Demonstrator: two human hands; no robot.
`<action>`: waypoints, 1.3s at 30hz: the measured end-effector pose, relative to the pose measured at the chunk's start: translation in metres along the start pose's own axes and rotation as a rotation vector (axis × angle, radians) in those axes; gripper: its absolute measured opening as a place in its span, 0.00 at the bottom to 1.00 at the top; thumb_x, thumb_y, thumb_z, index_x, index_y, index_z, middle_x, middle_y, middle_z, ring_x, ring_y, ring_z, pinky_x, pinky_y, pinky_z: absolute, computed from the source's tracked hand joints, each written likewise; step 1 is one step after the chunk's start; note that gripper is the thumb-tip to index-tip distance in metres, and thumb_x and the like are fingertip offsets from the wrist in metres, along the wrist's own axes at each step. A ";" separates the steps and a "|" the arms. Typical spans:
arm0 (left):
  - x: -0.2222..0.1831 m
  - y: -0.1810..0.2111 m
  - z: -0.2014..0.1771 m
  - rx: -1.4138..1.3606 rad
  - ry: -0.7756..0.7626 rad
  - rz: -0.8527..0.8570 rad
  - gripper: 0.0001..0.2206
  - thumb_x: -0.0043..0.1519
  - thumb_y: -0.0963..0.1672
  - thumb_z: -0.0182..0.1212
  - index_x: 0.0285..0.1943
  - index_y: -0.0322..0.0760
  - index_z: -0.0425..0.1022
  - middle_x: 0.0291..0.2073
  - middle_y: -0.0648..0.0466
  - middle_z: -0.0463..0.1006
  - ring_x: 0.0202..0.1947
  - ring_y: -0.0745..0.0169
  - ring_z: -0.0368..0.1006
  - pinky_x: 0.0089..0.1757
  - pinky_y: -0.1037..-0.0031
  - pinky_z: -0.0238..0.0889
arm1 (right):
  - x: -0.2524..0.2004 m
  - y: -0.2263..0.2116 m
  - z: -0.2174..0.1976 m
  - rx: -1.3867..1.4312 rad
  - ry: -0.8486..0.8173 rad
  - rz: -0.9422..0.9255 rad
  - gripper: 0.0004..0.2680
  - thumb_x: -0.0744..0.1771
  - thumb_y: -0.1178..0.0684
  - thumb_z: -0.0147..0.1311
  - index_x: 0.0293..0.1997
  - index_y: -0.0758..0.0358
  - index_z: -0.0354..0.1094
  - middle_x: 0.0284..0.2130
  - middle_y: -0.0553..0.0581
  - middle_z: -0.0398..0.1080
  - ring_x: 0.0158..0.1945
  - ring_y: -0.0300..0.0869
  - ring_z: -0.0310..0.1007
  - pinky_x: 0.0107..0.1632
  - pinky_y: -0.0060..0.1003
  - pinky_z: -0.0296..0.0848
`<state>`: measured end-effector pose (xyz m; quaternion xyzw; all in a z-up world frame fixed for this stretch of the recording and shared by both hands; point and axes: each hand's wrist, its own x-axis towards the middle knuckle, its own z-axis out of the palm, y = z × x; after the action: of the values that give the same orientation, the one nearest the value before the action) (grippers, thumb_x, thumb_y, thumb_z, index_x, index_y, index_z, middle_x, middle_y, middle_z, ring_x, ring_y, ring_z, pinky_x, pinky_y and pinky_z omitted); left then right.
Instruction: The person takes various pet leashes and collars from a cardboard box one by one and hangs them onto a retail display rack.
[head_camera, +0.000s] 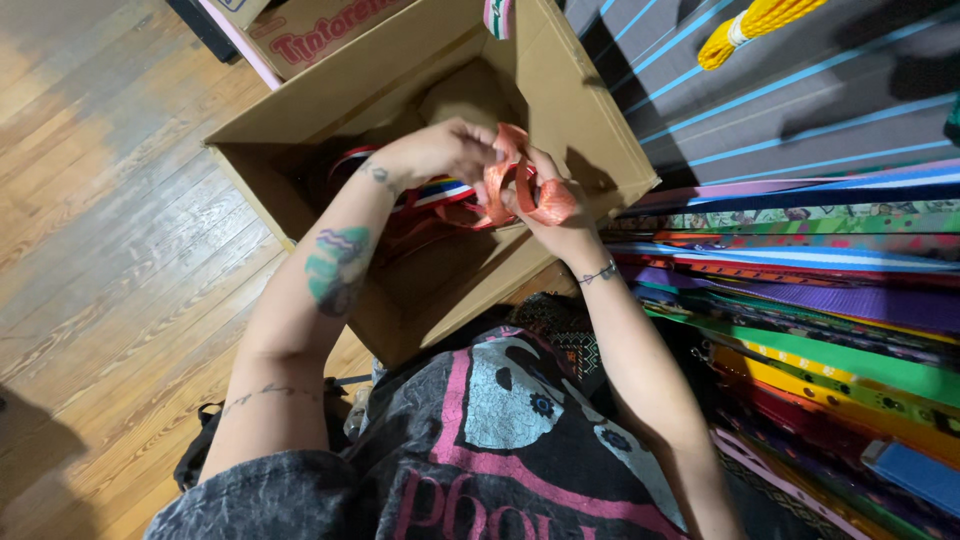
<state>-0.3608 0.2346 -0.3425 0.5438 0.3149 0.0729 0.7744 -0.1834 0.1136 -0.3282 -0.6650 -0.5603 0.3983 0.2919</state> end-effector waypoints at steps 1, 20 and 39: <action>-0.004 0.008 0.003 -0.121 -0.006 0.057 0.04 0.62 0.43 0.62 0.39 0.35 0.78 0.30 0.50 0.81 0.30 0.56 0.84 0.36 0.75 0.77 | -0.001 -0.012 -0.002 -0.062 -0.029 0.035 0.19 0.65 0.46 0.63 0.62 0.49 0.62 0.40 0.55 0.78 0.48 0.48 0.78 0.57 0.44 0.74; 0.023 -0.013 0.024 -0.864 0.118 0.399 0.08 0.65 0.42 0.60 0.49 0.33 0.73 0.49 0.31 0.81 0.50 0.40 0.81 0.56 0.59 0.74 | -0.006 0.013 -0.003 -0.219 -0.130 -0.137 0.14 0.59 0.49 0.71 0.46 0.55 0.81 0.23 0.46 0.76 0.25 0.32 0.62 0.30 0.30 0.64; 0.035 -0.016 -0.003 -0.248 0.157 0.218 0.06 0.63 0.42 0.63 0.35 0.34 0.77 0.22 0.50 0.78 0.25 0.61 0.82 0.33 0.72 0.80 | 0.006 0.055 0.004 0.005 0.186 -0.091 0.04 0.63 0.56 0.54 0.26 0.59 0.68 0.15 0.60 0.62 0.24 0.43 0.66 0.34 0.38 0.67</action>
<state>-0.3382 0.2462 -0.3721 0.4679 0.3020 0.2371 0.7960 -0.1585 0.1077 -0.3779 -0.6722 -0.5595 0.3227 0.3620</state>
